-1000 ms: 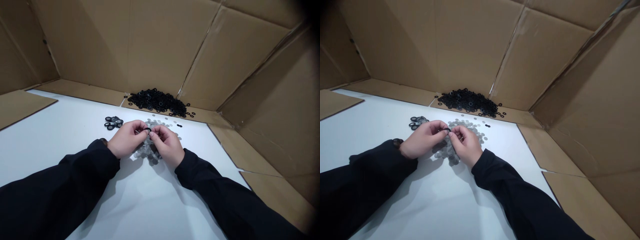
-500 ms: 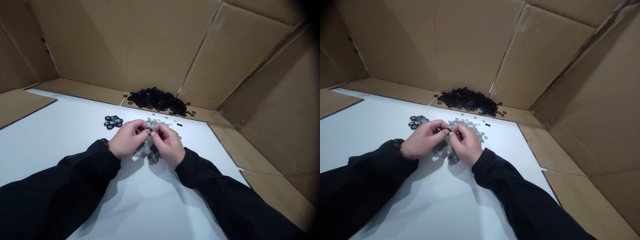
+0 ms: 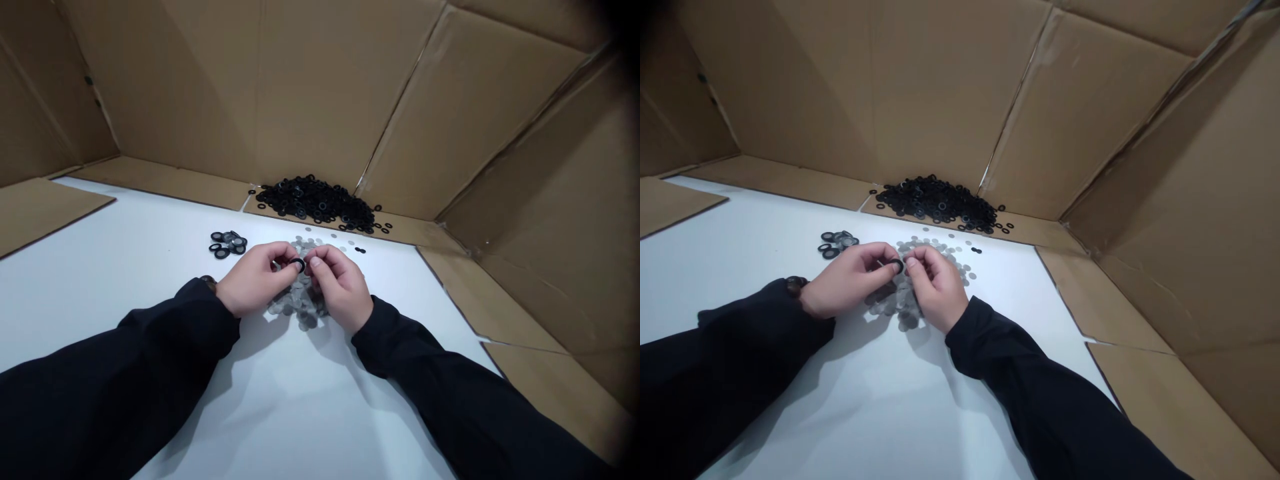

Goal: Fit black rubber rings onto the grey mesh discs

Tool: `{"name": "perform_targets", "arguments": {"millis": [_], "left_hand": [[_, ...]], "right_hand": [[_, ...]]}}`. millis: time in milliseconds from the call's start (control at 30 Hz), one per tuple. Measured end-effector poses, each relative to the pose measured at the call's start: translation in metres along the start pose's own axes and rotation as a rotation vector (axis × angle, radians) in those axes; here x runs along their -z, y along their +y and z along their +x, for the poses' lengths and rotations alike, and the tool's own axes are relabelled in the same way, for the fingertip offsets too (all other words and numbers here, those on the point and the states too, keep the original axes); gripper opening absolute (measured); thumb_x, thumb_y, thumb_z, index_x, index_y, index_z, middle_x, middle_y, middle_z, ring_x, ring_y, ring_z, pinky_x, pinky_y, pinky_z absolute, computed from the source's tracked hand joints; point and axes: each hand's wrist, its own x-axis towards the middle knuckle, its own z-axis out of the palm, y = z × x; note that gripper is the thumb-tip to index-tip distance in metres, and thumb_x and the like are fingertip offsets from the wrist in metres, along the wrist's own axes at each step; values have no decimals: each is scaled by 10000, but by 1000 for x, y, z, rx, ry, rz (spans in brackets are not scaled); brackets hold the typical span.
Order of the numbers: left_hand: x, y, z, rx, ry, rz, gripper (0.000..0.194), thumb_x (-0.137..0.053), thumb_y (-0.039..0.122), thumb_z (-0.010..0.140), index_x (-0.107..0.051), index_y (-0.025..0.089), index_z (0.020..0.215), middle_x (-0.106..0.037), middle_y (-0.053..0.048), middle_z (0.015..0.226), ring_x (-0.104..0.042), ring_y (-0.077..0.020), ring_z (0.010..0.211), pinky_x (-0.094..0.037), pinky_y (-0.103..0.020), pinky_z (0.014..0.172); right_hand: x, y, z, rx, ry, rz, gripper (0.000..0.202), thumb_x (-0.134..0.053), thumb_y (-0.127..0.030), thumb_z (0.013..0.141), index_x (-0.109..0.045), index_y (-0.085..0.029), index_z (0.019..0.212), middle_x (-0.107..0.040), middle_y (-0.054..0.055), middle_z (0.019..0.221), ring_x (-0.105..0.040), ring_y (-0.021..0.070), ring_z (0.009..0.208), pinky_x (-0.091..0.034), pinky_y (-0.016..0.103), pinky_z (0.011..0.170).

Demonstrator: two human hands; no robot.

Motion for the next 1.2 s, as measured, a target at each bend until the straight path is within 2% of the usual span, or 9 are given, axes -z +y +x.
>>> {"name": "perform_targets", "arguments": {"millis": [200,367,533,767,933,1200], "left_hand": [[1,0,0,-11,18,46,122,-560,280,810,-587,164,786,-554,25,679,-487,-107,599,-390,-227,565],[1,4,-2,-51,81,122,135,-549,287,815,-596,165,778,-568,21,706,-473,-109,616,-390,-230,587],[-1,3,-1,-69,148,109,131,-547,286,809,-594,165,792,-583,15,730,-484,-114,636,-398,-229,596],[0,1,0,-14,30,-4,121,-576,287,792,-573,166,782,-531,37,647,-470,-98,565,-387,-222,548],[-1,1,-1,-5,18,-44,137,-598,298,789,-582,163,810,-546,28,673,-483,-101,579,-395,-223,553],[-1,1,0,-23,71,-58,145,-580,303,797,-579,160,816,-554,17,717,-472,-107,624,-395,-229,580]], "right_hand": [[0,-4,0,36,-15,-96,106,-540,-297,883,-558,-193,889,-539,-11,722,-463,111,583,-388,248,553],[-2,-11,2,47,-17,-188,80,-512,-256,869,-493,-205,810,-446,-48,618,-405,105,535,-344,243,521],[-4,-12,3,44,2,-202,94,-495,-261,882,-478,-206,807,-429,-53,605,-397,107,538,-347,246,537],[-2,-5,0,43,-21,-86,132,-521,-328,903,-538,-198,896,-519,-14,724,-449,110,587,-383,246,549],[0,-2,0,39,-18,-101,112,-499,-310,918,-516,-205,884,-493,-25,695,-436,112,585,-369,244,548],[-2,-4,-2,15,-42,-54,127,-503,-334,918,-515,-208,908,-495,-25,690,-446,114,575,-379,247,542]]}}
